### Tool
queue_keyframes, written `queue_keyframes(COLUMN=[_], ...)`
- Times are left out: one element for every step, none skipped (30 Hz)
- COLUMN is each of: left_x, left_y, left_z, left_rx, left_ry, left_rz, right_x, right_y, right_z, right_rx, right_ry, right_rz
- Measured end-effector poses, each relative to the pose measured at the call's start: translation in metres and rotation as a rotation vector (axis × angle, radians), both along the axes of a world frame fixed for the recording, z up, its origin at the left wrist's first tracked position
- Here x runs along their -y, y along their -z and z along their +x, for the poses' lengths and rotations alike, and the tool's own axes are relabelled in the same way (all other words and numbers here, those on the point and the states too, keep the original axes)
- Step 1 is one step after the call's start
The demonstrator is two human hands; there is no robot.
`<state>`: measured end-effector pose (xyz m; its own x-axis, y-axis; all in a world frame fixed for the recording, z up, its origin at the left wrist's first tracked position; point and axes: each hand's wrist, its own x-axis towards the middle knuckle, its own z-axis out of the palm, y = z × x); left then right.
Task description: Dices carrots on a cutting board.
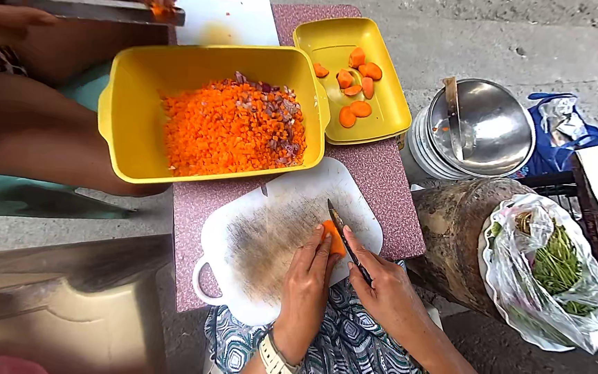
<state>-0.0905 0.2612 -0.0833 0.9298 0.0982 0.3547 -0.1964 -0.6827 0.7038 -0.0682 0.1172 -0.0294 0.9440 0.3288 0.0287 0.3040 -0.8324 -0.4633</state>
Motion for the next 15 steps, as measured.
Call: queue_keyframes(left_x=[0.0, 0.0, 0.0, 0.001, 0.001, 0.001, 0.001, 0.001, 0.001, 0.001, 0.001, 0.001, 0.001, 0.002, 0.002], left_y=[0.0, 0.0, 0.0, 0.001, 0.001, 0.001, 0.001, 0.0, -0.001, -0.001, -0.001, -0.001, -0.001, -0.001, -0.001], left_z=[0.0, 0.0, -0.001, -0.001, -0.002, -0.002, -0.002, -0.002, -0.001, -0.001, -0.001, -0.001, 0.0, 0.0, 0.0], left_rx=[-0.003, -0.005, -0.006, -0.007, -0.008, -0.009, -0.013, -0.016, -0.016, -0.012, -0.012, -0.015, -0.019, -0.021, -0.021], left_ry=[0.0, 0.001, -0.001, -0.002, -0.002, -0.001, -0.002, -0.003, -0.005, -0.009, -0.015, -0.02, -0.023, -0.027, -0.029], left_rz=[-0.003, -0.007, -0.008, -0.009, -0.006, -0.007, -0.007, -0.007, -0.008, -0.005, 0.0, 0.006, 0.01, 0.012, 0.011], right_x=[0.0, 0.0, 0.001, 0.001, 0.001, 0.002, 0.003, 0.004, 0.006, 0.007, 0.009, 0.01, 0.012, 0.013, 0.015], right_y=[-0.001, -0.003, -0.004, -0.005, -0.006, -0.006, -0.006, -0.006, -0.006, -0.007, -0.007, -0.008, -0.008, -0.008, -0.009], right_z=[0.0, 0.0, -0.001, -0.002, -0.003, -0.005, -0.008, -0.011, -0.015, -0.019, -0.024, -0.03, -0.035, -0.04, -0.045], right_rx=[-0.011, -0.012, -0.013, -0.018, -0.026, -0.028, -0.025, -0.023, -0.021, -0.02, -0.019, -0.02, -0.024, -0.035, -0.05], right_ry=[-0.004, -0.009, -0.01, -0.01, -0.01, -0.008, -0.005, -0.004, -0.005, -0.006, -0.005, -0.001, 0.003, 0.007, 0.011], right_rz=[-0.002, -0.001, -0.004, -0.013, -0.02, -0.024, -0.027, -0.029, -0.032, -0.036, -0.04, -0.047, -0.052, -0.053, -0.052])
